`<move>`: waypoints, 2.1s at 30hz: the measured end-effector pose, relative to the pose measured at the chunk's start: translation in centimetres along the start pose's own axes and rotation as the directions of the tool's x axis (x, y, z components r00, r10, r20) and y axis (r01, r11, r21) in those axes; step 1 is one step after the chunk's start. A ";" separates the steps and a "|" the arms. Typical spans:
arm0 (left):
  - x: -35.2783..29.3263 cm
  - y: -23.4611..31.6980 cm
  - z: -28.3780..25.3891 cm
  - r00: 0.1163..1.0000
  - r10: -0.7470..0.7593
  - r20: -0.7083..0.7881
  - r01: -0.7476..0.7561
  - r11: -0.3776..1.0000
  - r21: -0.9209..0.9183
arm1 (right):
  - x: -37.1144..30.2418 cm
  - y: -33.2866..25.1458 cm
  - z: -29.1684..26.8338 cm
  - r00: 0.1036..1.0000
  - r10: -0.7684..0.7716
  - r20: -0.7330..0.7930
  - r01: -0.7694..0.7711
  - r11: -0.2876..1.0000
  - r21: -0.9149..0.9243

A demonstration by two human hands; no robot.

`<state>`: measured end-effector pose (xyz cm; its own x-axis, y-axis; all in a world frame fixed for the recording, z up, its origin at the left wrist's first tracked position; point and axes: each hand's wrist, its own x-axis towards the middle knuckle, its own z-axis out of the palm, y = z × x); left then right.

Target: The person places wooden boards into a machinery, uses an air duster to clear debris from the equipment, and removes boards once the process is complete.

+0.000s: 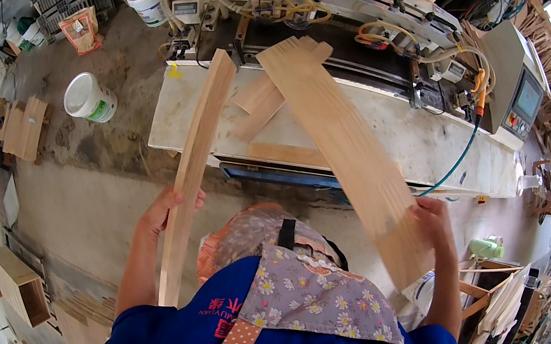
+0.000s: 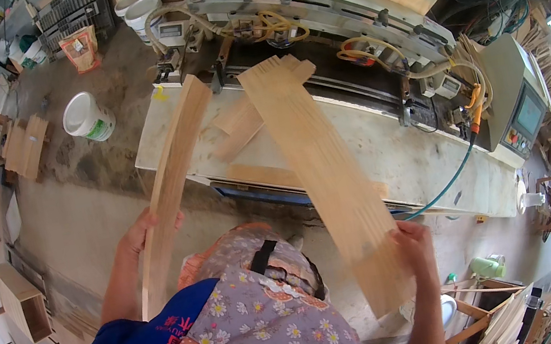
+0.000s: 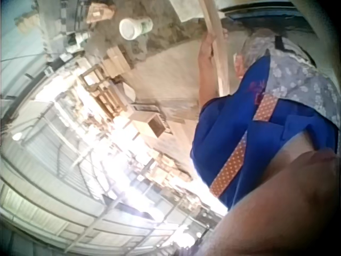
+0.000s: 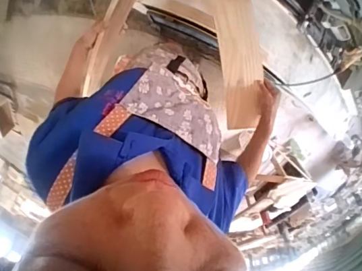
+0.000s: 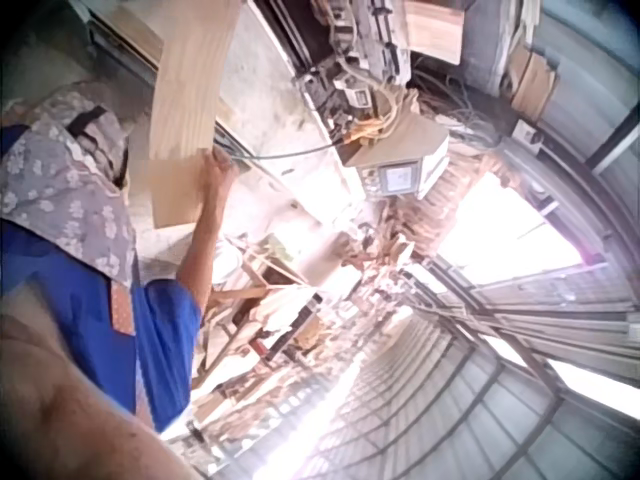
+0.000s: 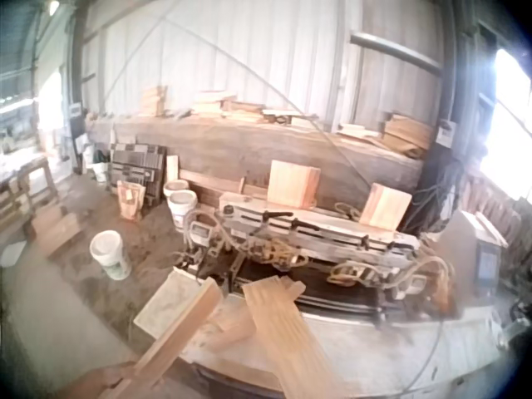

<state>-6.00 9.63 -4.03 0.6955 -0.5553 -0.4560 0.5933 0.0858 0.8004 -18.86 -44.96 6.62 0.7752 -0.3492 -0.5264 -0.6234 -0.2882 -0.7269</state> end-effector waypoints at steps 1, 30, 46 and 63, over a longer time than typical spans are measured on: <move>0.2 -0.3 -0.7 1.000 0.009 0.014 -0.009 1.000 0.013 | -0.2 -0.2 -1.3 0.999 -0.015 -0.032 0.013 0.997 -0.081; 2.3 2.4 -0.4 0.998 -0.064 -0.002 0.063 0.971 0.230 | 7.0 4.2 13.8 0.997 -0.013 0.076 -0.035 0.801 0.598; -1.4 3.2 3.4 0.944 -0.323 0.069 0.215 0.758 0.616 | 6.0 4.3 25.5 0.988 -0.014 -0.151 0.109 0.758 0.644; -0.2 -24.9 26.0 0.345 -0.871 0.349 0.021 0.379 0.925 | -17.2 42.4 17.6 0.965 0.208 0.160 -0.094 -0.297 0.950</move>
<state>-31.44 -13.89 -13.80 -0.4182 -0.5549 -0.7192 -0.1355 -0.7448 0.6534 -56.87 -35.45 -22.93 0.6350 -0.2537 -0.7297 0.2094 0.9657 -0.1535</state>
